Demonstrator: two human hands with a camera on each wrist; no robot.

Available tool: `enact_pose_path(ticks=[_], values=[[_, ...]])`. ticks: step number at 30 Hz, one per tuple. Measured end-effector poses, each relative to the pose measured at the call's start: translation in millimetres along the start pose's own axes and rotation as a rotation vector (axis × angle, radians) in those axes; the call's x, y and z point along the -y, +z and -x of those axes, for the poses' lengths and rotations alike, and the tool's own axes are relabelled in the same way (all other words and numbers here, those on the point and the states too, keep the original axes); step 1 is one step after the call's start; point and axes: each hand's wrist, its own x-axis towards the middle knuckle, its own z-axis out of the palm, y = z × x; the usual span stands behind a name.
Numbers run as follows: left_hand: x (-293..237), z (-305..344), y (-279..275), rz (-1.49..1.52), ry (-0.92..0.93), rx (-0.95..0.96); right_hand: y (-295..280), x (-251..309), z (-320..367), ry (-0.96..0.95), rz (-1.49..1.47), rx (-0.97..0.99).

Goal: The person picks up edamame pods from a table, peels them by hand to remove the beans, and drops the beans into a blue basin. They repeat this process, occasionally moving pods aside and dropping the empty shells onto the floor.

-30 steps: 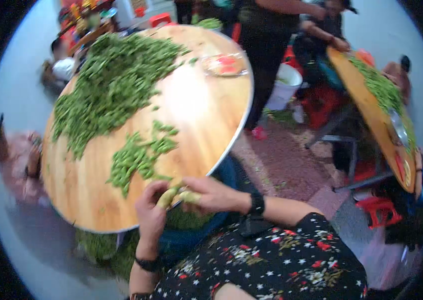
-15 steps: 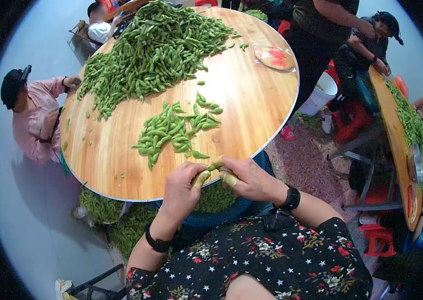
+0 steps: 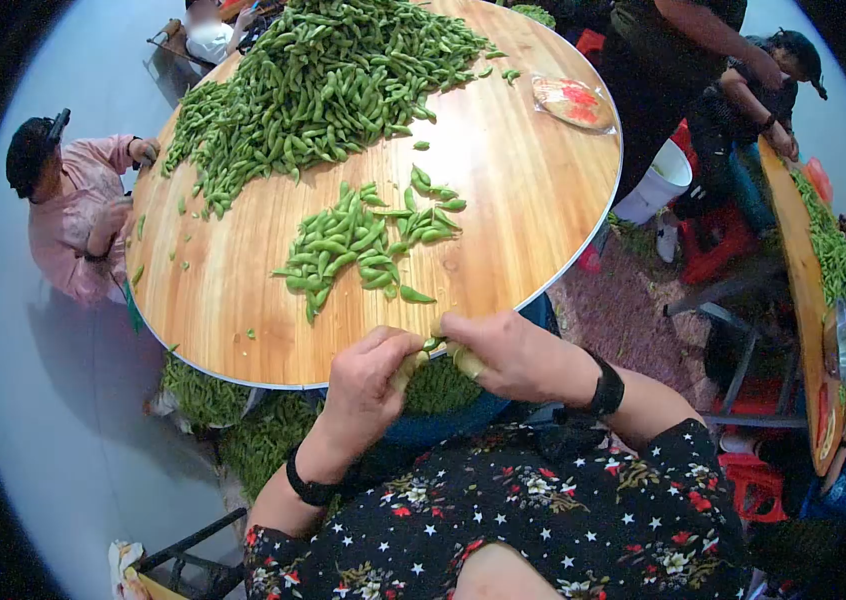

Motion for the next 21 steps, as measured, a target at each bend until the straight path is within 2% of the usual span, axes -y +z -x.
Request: enact_pose_path(ticks=[2, 3, 5, 6, 12, 14, 21], values=[[3.0, 1.4, -0.7, 0.007, 0.081, 0.007, -7.6, -8.6, -8.5, 0.098, -0.402, 0.188], [4.1, 1.9, -0.3, 0.007, 0.079, 0.008, -7.4, -14.3, -11.6, 0.099, -0.403, 0.189], [6.8, 1.5, 1.2, -0.038, 0.145, 0.009, -1.6, -29.8, -16.6, 0.347, -0.949, 0.447], [9.2, 2.1, 2.6, -0.037, 0.145, 0.008, 2.2, -34.7, -17.2, 0.344, -1.048, 0.462], [19.2, 6.9, 6.3, -0.093, 0.257, 0.017, 15.8, -48.6, -19.0, 0.417, -1.279, 0.539], [23.8, 7.7, 4.2, -0.152, 0.360, 0.068, 16.6, -49.5, -19.1, 0.431, -1.283, 0.568], [27.8, 12.8, -2.0, -0.154, 0.524, 0.170, 28.5, -51.3, -11.1, 0.481, -1.399, 0.718]])
